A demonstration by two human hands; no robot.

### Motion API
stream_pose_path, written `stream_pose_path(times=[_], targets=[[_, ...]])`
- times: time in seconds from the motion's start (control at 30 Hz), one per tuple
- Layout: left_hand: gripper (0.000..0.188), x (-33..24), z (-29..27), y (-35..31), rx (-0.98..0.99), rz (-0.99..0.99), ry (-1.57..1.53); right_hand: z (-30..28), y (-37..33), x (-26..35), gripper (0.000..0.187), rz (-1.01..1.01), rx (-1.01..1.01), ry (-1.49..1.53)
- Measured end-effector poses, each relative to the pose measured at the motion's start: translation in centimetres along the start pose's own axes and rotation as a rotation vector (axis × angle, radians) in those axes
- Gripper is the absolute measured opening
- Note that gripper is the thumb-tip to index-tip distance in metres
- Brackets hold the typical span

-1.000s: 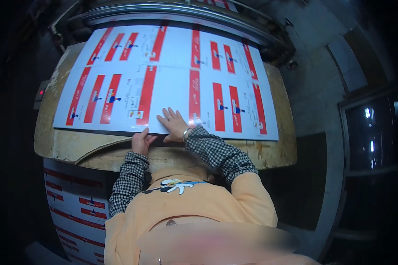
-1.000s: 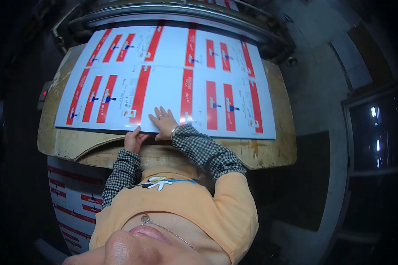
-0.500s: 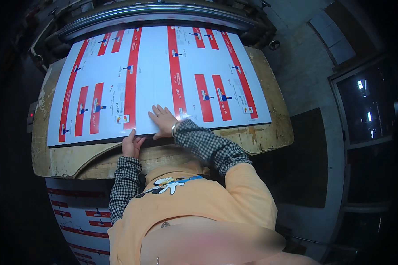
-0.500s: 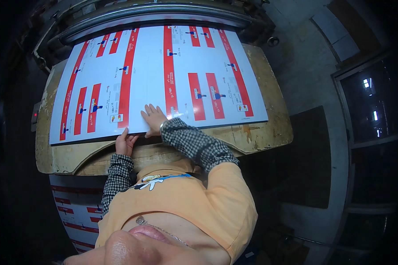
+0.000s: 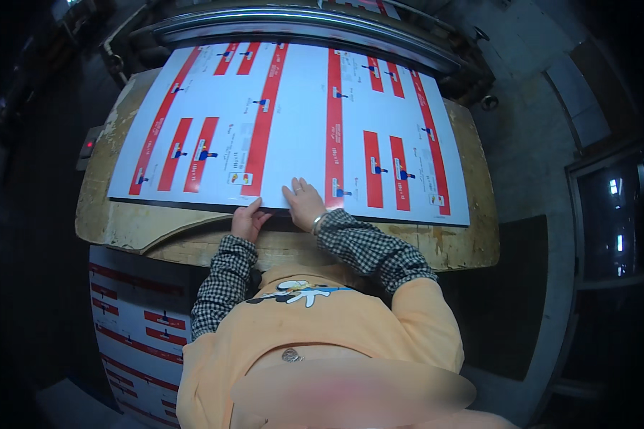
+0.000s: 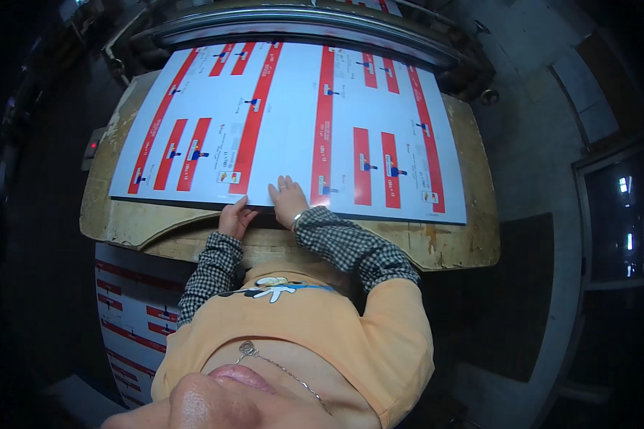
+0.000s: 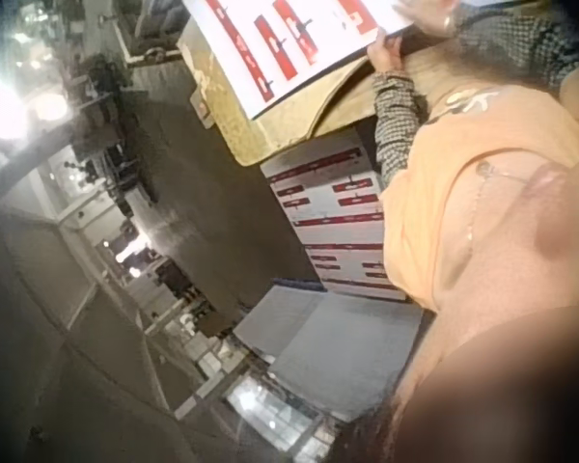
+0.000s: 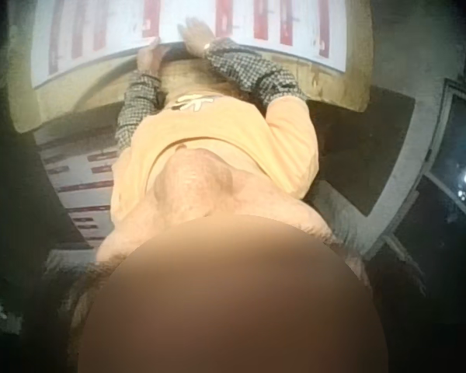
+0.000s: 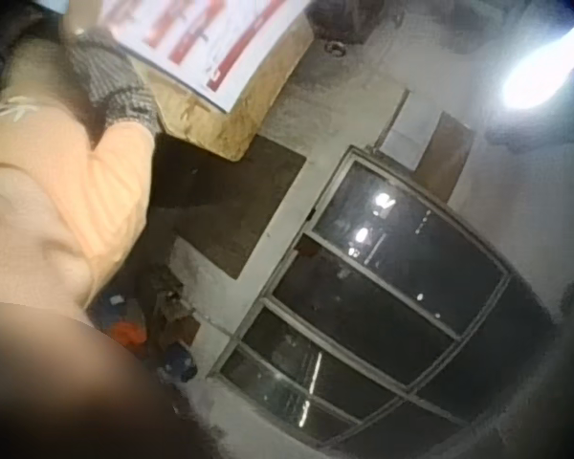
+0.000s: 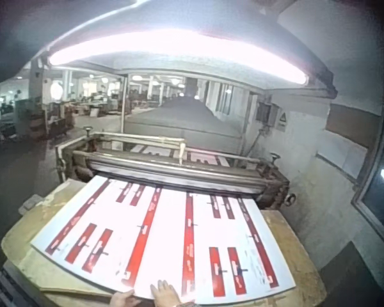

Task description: Inspecting and aligning large printed sheets on a processing machine table in a paper mill environment.

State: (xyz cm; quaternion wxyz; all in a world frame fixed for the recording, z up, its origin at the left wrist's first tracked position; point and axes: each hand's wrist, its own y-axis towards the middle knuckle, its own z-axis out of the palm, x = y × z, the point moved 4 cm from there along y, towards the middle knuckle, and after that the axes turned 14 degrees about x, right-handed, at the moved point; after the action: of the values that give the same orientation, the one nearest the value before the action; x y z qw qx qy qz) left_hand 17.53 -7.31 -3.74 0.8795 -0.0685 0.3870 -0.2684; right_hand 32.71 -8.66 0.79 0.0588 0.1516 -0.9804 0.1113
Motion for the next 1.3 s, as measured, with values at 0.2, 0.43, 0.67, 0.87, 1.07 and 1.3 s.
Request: stream_pose_path(times=[0.2, 0.43, 0.67, 0.87, 1.07, 1.3], targets=[[0.013, 0.2, -0.1, -0.2, 0.052, -0.052, -0.004, -1.5, 1.4, -2.1, 0.042, -0.104, 0.267, 0.107], [0.019, -0.2, -0.4, -0.5, 0.071, -0.006, 0.046, -3.0, 2.0, -2.2, 0.033, -0.092, 0.431, 0.117], [0.03, 1.1, -1.5, 0.3, 0.072, -0.005, -0.057, -7.9, 1.8, -2.7, 0.019, -0.248, 0.144, 0.35], [0.031, 1.5, -2.0, 0.8, 0.097, -0.006, -0.039, -4.8, 0.7, -1.7, 0.019, -0.193, 0.193, 0.328], [0.029, 1.0, -1.6, 0.3, 0.035, -0.019, -0.018, -2.6, 4.0, -4.6, 0.028, -0.052, 0.234, 0.397], [0.027, 0.7, -1.1, 0.1, 0.05, -0.049, -0.048, -3.0, 7.2, -3.8, 0.057, 0.069, 0.206, 0.335]])
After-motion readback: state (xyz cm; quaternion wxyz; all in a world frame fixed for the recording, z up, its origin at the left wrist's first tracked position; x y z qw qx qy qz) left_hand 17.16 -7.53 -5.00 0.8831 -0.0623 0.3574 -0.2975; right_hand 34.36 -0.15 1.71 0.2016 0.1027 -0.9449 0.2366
